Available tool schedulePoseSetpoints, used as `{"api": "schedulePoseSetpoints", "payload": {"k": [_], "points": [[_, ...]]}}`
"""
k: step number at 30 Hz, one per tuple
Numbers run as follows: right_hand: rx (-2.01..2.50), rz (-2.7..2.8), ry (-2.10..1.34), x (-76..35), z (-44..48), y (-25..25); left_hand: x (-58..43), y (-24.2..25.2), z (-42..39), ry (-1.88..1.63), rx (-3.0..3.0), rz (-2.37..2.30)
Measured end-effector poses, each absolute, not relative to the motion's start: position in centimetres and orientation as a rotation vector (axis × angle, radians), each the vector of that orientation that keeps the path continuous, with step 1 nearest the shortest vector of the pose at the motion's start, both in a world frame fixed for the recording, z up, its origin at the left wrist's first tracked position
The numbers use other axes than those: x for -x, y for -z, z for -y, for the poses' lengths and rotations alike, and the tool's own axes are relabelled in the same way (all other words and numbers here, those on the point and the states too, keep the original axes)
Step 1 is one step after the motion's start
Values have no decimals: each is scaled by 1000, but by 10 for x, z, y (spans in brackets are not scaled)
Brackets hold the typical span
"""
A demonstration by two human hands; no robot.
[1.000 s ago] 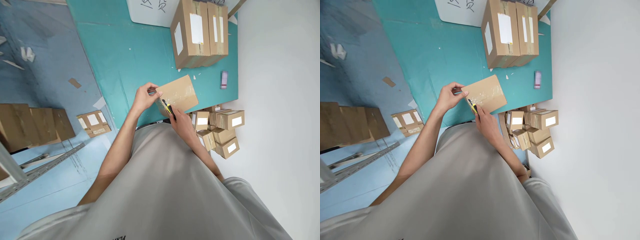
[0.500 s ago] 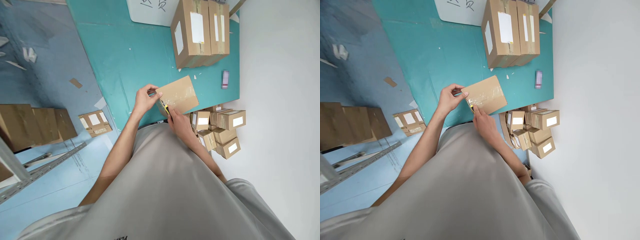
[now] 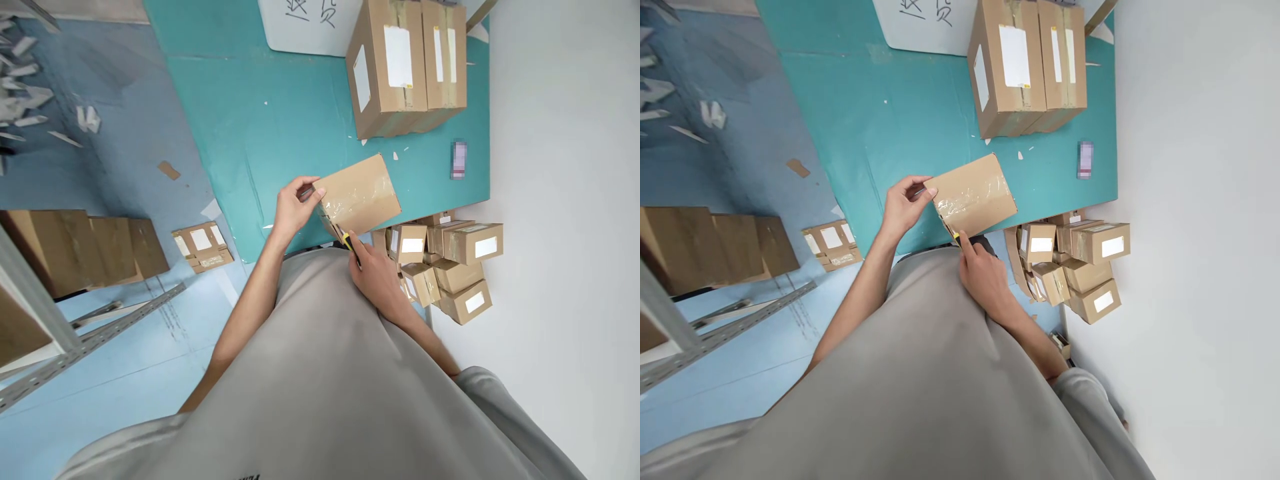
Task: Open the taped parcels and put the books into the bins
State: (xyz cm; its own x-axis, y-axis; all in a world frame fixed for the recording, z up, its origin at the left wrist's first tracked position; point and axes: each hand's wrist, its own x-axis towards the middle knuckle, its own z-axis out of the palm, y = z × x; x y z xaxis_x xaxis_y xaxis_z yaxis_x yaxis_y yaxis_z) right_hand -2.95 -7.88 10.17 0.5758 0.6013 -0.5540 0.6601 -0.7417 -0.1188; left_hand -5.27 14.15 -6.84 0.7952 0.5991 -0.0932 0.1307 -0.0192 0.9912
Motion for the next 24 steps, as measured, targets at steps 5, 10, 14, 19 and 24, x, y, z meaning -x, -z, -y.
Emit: {"api": "schedulePoseSetpoints", "payload": {"k": [5, 10, 14, 19, 24], "points": [[-3140, -980, 367, -34, 104, -72, 79, 64, -128, -419, -1661, -517], [-3275, -919, 196, -96, 125, -38, 84, 58, -112, -386, -1958, -576], [-3278, -1020, 303, -103, 129, -23, 72, 59, -106, -435, -2009, -658], [-3381, -1006, 394, -101, 135, -13, 74, 43, -119, -356, -1953, -678], [-3446, -1069, 608, -112, 148, -17, 60, -6, -114, -322, -2026, -626]]}}
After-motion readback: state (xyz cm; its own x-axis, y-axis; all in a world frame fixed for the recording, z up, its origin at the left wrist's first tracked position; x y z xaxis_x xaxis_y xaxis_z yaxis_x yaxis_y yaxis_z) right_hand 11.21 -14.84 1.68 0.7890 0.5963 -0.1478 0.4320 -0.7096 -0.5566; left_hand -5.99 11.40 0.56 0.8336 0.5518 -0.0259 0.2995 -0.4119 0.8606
